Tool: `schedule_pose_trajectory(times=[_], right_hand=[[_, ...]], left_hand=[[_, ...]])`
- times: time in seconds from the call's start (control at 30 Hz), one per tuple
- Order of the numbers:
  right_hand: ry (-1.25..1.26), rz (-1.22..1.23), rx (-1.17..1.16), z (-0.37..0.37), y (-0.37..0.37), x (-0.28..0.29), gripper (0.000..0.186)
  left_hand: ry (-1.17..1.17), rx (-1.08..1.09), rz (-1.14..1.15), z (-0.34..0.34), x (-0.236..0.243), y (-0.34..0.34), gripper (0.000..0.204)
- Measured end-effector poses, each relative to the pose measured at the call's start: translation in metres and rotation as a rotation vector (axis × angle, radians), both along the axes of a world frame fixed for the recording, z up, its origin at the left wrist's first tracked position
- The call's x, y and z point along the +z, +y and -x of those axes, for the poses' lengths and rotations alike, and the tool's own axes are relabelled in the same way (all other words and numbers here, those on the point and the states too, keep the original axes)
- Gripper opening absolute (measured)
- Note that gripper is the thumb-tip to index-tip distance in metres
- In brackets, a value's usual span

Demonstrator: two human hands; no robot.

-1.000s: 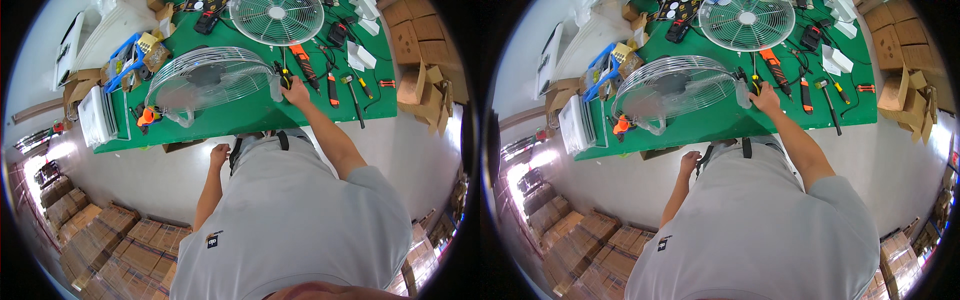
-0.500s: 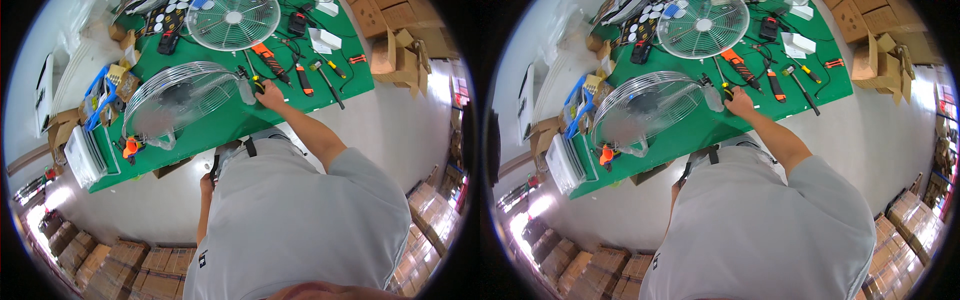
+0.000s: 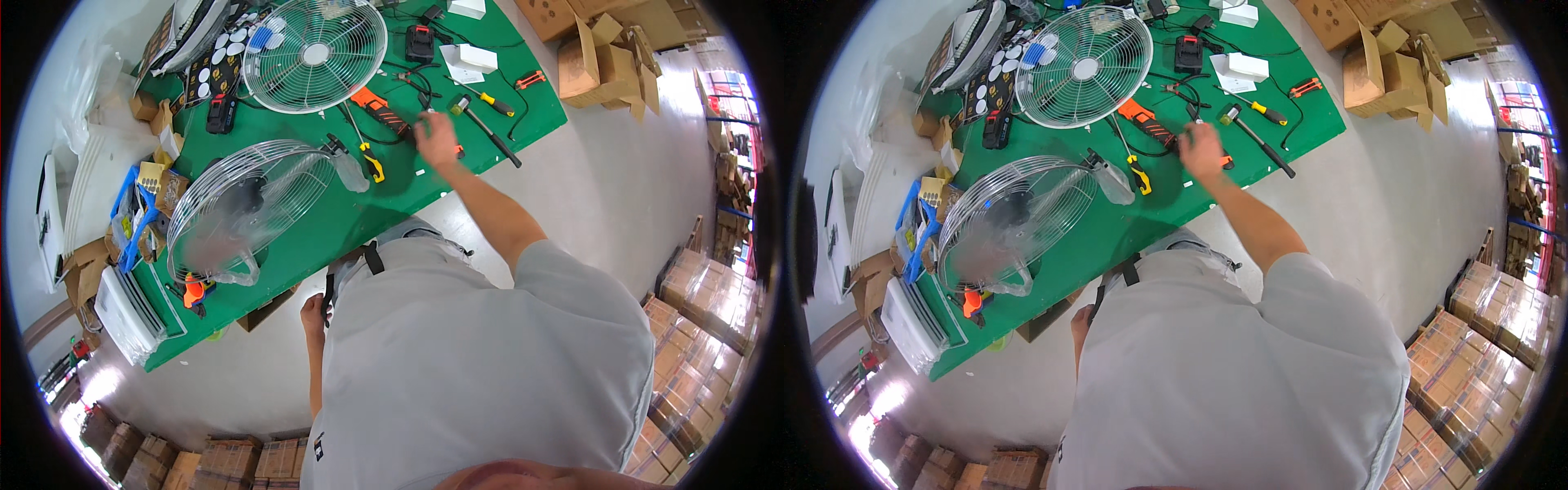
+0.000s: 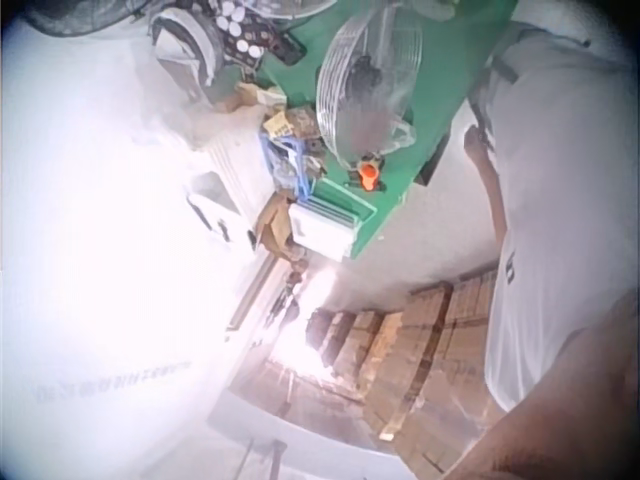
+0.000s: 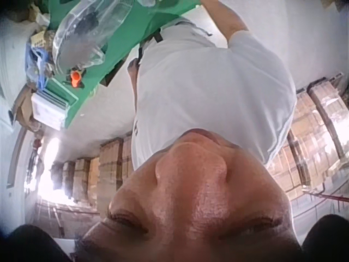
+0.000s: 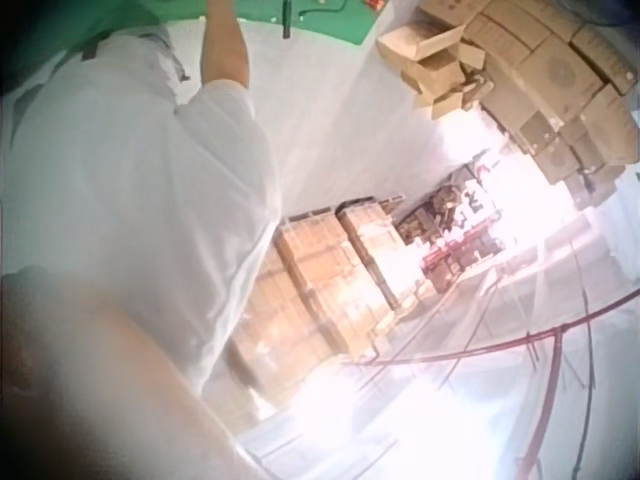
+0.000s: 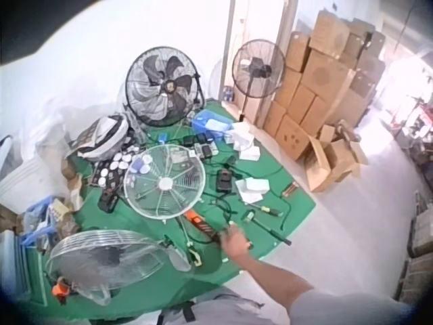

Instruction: Unpacking and repairing an industrial fan grill using screwdrivers and power tools at a workbench.

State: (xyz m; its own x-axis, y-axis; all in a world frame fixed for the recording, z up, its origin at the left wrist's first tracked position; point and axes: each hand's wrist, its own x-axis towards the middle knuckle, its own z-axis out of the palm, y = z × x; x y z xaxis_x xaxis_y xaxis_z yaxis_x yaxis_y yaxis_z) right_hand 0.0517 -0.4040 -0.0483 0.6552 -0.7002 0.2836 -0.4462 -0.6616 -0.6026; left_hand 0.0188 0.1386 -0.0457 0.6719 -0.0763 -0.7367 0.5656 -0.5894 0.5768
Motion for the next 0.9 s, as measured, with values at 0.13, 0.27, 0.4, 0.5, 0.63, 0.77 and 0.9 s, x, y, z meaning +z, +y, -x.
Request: schedule_pose_trajectory(times=[0.13, 0.27, 0.4, 0.5, 0.63, 0.77, 0.9], right_hand=[[0.532, 0.294, -0.266, 0.040, -0.123, -0.011, 0.051], [0.795, -0.175, -0.560, 0.077, -0.190, -0.004, 0.074], [0.875, -0.056, -0.477, 0.084, -0.179, -0.011, 0.065], [0.860, -0.042, -0.497, 0.080, -0.167, -0.011, 0.058], [0.806, -0.086, -0.417, 0.090, -0.172, -0.016, 0.050], [0.723, -0.068, -0.320, 0.103, -0.193, -0.030, 0.050], [0.352, -0.092, -0.263, 0.099, -0.181, 0.002, 0.045]], left_hand=[[0.032, -0.026, 0.050, 0.001, 0.001, -0.003, 0.032], [0.009, 0.010, -0.075, 0.005, -0.023, 0.009, 0.033], [0.040, 0.076, -0.103, 0.003, 0.002, 0.008, 0.034], [0.057, 0.088, -0.147, 0.001, 0.005, 0.008, 0.036], [0.033, 0.106, -0.110, -0.008, 0.008, 0.001, 0.037], [0.035, 0.114, -0.087, -0.016, 0.013, -0.013, 0.036], [0.009, 0.167, -0.013, -0.014, 0.008, -0.016, 0.035]])
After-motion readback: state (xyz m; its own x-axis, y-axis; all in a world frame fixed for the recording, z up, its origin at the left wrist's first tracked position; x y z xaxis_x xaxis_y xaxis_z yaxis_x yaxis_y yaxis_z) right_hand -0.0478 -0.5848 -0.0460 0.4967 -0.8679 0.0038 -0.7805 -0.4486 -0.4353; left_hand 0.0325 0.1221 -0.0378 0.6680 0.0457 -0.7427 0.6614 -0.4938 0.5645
